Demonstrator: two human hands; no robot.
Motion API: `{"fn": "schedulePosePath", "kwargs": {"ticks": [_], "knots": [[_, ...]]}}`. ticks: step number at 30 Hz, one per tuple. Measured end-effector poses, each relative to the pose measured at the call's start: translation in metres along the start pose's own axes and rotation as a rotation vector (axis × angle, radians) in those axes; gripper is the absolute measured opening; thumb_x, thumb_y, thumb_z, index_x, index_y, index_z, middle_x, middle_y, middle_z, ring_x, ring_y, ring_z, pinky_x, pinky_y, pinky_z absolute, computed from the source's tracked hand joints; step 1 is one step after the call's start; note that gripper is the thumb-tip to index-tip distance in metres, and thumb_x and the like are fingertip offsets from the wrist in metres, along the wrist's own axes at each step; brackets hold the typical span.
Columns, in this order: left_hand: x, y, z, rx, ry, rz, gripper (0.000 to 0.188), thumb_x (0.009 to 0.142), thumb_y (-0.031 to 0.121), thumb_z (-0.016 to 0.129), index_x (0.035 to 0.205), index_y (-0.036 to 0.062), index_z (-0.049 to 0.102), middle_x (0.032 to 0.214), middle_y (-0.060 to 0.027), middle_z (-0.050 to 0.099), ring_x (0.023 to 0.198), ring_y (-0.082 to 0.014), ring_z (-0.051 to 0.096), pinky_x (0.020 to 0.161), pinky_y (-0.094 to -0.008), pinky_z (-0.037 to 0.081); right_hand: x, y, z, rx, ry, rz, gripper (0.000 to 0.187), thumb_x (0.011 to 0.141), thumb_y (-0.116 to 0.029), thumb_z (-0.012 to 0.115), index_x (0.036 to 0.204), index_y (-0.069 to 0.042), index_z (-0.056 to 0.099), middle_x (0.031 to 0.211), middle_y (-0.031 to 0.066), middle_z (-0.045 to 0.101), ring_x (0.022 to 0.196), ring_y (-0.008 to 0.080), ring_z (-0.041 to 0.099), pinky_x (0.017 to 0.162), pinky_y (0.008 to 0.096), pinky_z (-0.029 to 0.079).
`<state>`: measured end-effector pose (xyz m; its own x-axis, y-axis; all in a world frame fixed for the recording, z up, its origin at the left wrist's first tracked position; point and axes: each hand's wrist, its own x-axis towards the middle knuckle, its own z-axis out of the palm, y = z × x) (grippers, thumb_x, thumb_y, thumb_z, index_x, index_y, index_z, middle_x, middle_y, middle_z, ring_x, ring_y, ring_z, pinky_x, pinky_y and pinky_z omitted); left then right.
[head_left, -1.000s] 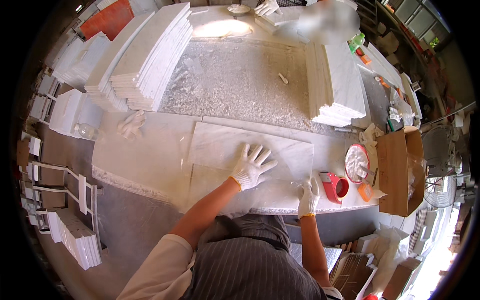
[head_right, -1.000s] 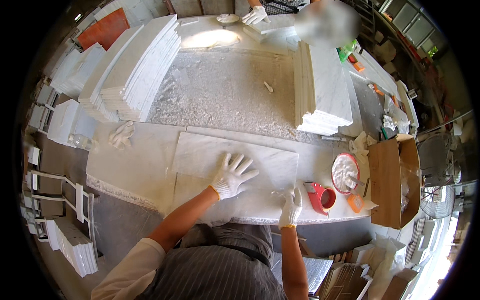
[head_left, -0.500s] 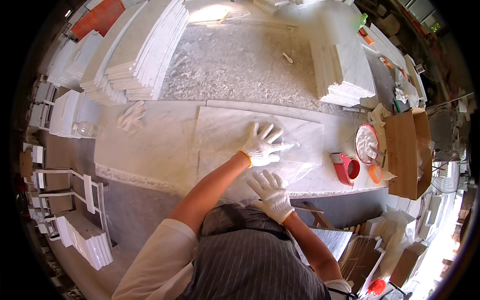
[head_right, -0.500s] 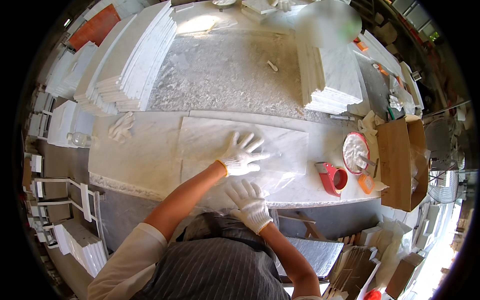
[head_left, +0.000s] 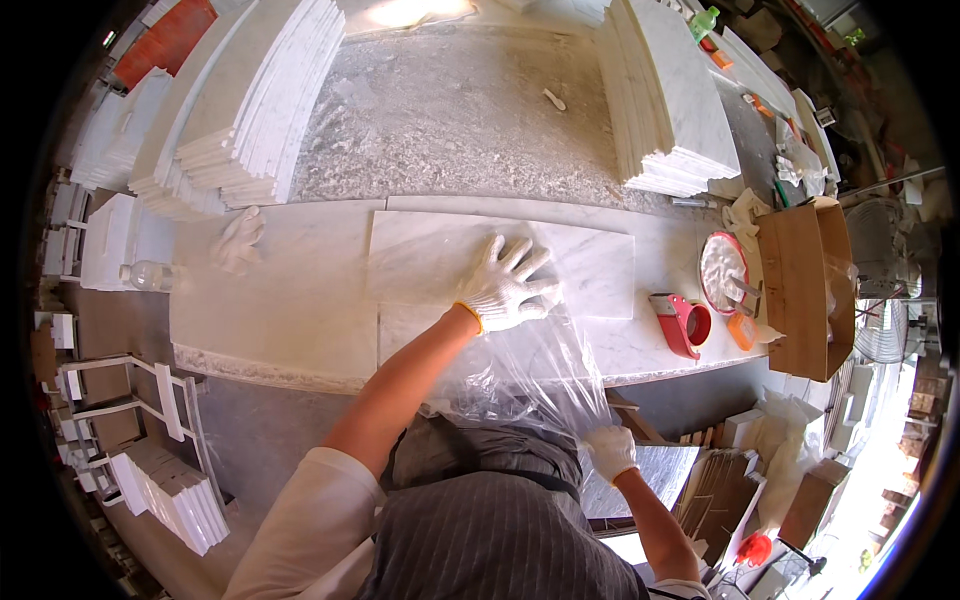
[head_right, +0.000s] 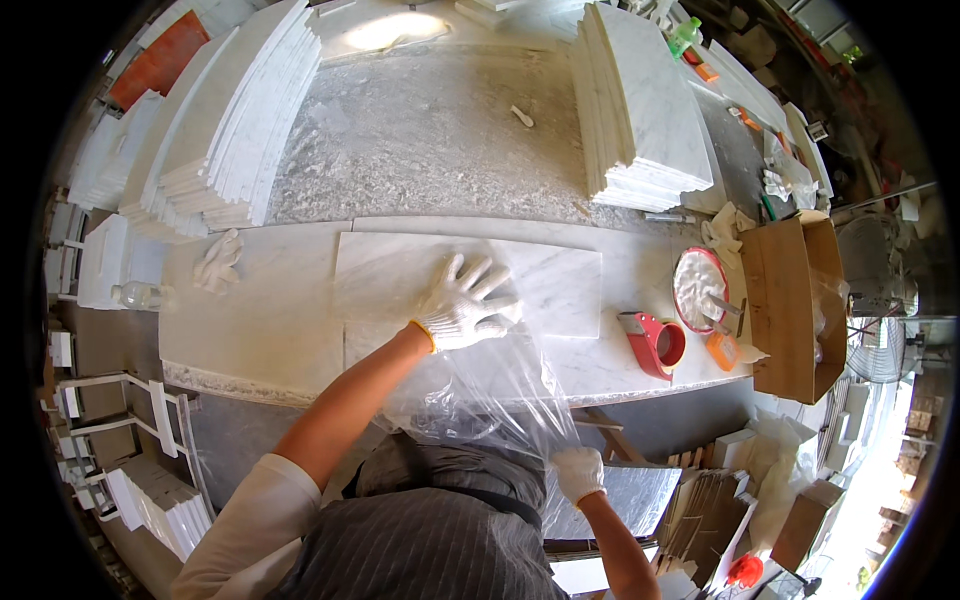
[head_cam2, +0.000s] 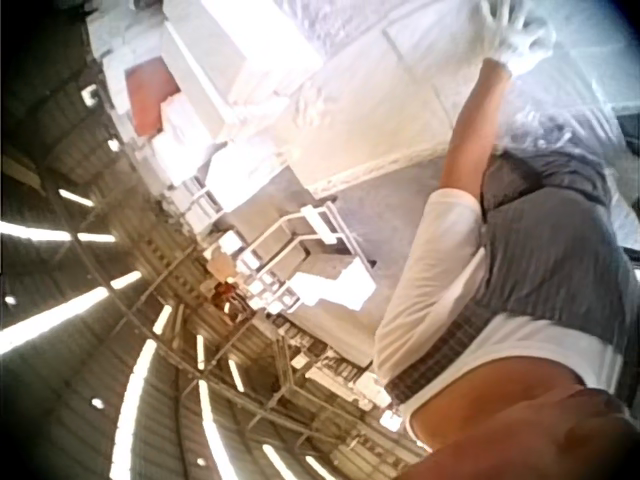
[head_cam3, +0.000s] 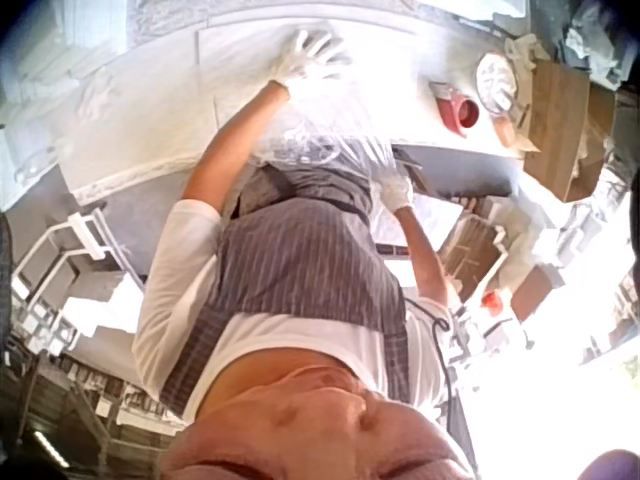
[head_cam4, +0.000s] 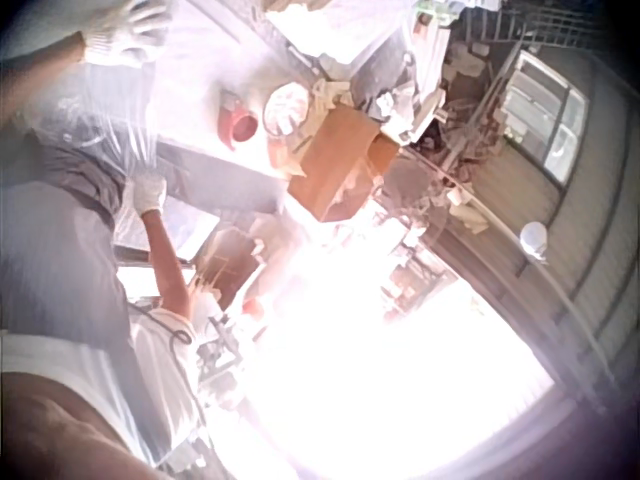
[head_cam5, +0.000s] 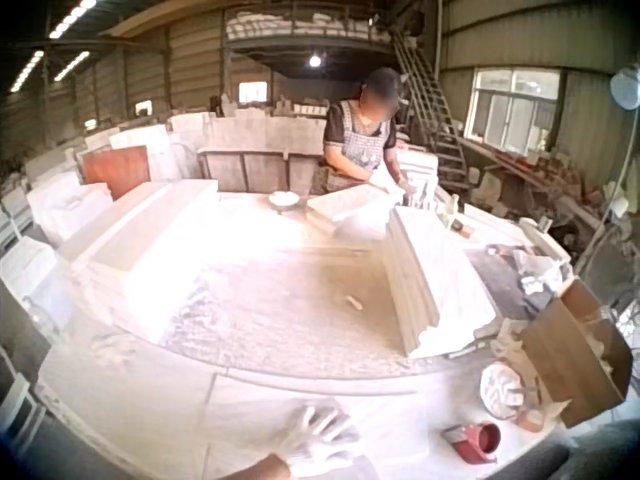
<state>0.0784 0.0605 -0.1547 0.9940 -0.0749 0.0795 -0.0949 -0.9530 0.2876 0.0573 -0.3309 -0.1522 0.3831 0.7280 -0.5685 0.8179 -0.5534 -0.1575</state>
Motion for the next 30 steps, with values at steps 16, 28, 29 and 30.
{"fn": "schedulePosePath", "kwargs": {"ticks": [16, 28, 29, 30], "knots": [[0.007, 0.007, -0.003, 0.014, 0.025, -0.003, 0.046, 0.091, 0.055, 0.052, 0.121, 0.0233, 0.067, 0.151, -0.0087, 0.042, 0.14, -0.034, 0.035, 0.115, -0.0579, 0.015, 0.06, -0.046, 0.012, 1.113, 0.657, 0.573, 0.124, 0.067, -0.024, 0.086, 0.154, -0.003, 0.0, 0.143, 0.0284, 0.039, 0.126, 0.0406, 0.047, 0.102, 0.0423, 0.043], [0.058, 0.04, 0.006, 0.0, 0.027, 0.196, 0.032, 0.087, 0.037, 0.059, 0.11, 0.0165, 0.068, 0.127, -0.0058, 0.057, 0.129, -0.0267, 0.044, 0.107, -0.0552, 0.029, 0.055, -0.041, 0.007, 1.286, 0.861, 0.627, 0.069, 0.086, -0.006, 0.064, 0.148, -0.005, 0.034, 0.073, 0.0033, 0.058, 0.067, 0.0118, 0.054, 0.069, 0.0278, 0.049], [0.059, 0.042, 0.007, -0.008, 0.0, 0.185, 0.033, 0.088, 0.038, 0.059, 0.113, 0.0179, 0.067, 0.127, -0.0055, 0.057, 0.129, -0.0266, 0.044, 0.107, -0.0557, 0.029, 0.05, -0.037, 0.005, 1.31, 0.901, 0.648, 0.052, 0.087, -0.005, 0.061, 0.137, -0.003, 0.05, 0.074, 0.0032, 0.058, 0.066, 0.0106, 0.052, 0.067, 0.0281, 0.047], [0.059, 0.044, 0.008, 0.013, 0.014, 0.183, 0.036, 0.089, 0.04, 0.058, 0.118, 0.0192, 0.065, 0.131, -0.0054, 0.055, 0.13, -0.0268, 0.043, 0.108, -0.0562, 0.028, 0.044, -0.028, 0.011, 1.278, 0.876, 0.648, 0.048, 0.087, -0.005, 0.061, 0.134, -0.003, 0.053, 0.075, 0.0034, 0.059, 0.068, 0.011, 0.053, 0.068, 0.0283, 0.048]]}}
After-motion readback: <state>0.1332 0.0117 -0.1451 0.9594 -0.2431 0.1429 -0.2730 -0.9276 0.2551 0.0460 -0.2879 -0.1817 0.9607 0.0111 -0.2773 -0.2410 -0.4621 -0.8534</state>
